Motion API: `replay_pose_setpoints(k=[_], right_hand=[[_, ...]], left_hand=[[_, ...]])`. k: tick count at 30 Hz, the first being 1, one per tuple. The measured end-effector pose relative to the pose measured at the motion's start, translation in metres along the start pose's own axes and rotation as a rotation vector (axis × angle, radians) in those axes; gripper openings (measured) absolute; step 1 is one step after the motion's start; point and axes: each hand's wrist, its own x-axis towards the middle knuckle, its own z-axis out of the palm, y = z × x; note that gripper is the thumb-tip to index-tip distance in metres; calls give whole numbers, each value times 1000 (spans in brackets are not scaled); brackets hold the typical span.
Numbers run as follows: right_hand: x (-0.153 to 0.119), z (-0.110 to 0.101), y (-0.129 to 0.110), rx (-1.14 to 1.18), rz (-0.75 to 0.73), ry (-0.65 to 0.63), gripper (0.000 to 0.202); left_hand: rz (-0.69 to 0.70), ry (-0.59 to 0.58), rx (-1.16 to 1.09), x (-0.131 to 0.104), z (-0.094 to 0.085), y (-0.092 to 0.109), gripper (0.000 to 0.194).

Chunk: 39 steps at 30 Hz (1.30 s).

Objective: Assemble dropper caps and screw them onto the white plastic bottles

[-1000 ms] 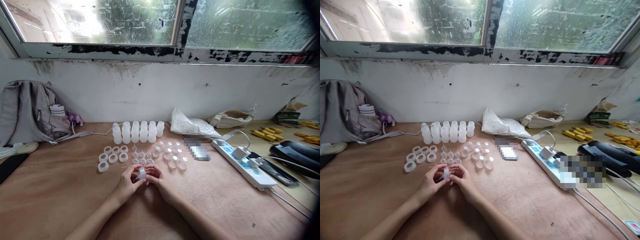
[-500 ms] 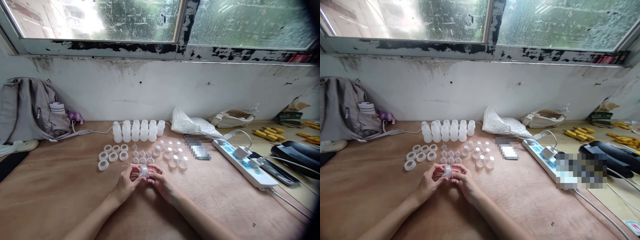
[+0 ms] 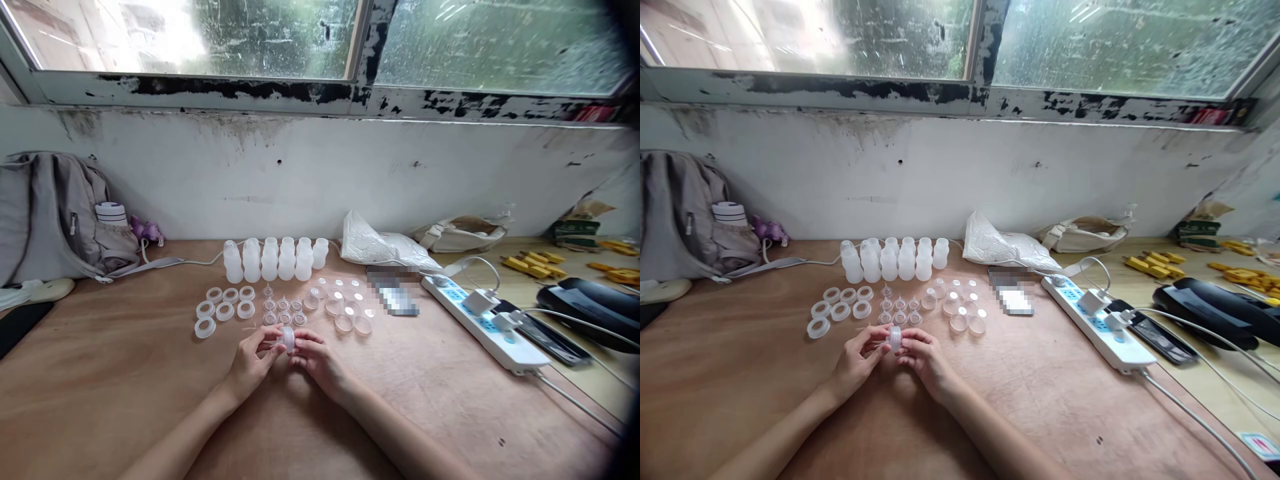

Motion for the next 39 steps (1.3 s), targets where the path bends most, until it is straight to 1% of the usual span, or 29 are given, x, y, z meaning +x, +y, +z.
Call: replay_pose_setpoints(k=[6, 9, 12, 16, 19, 21, 23, 26, 27, 29, 31, 33, 39], right_hand=[[1, -3, 3, 4, 3, 1, 12], [0, -3, 4, -40, -17, -7, 13], [-2, 0, 3, -100, -53, -25, 17], [-4, 6, 2, -202, -80, -69, 31], [-4, 8, 2, -313, -112, -84, 27], [-4, 7, 3, -365, -132, -66, 24], [-2, 6, 4, -382, -144, -37, 24], [-1, 4, 4, -380, -147, -8, 23], [-1, 4, 4, -377, -149, -2, 23], [-1, 4, 4, -378, -158, 3, 23], [-1, 5, 3, -401, -172, 0, 23], [-2, 6, 2, -443, -181, 1, 24], [-1, 3, 3, -610, -211, 35, 30]], left_hand=[[19, 52, 35, 1, -1, 2, 20], [35, 72, 41, 2, -1, 2, 20], [21, 95, -2, 3, 0, 2, 19], [-76, 95, -161, 4, 3, 2, 20], [-169, 59, -282, 3, 7, 3, 21], [-212, 55, -312, 3, 9, 2, 23], [-237, 86, -287, 2, 9, 2, 27], [-277, 154, -180, 2, 5, 4, 30], [-282, 160, -141, 2, 3, 5, 30], [-244, 116, -54, 3, -1, 8, 30], [-172, 36, 42, 3, -4, 12, 27], [-133, -30, 111, 2, -4, 15, 25], [-163, -83, 136, -1, -1, 15, 27]])
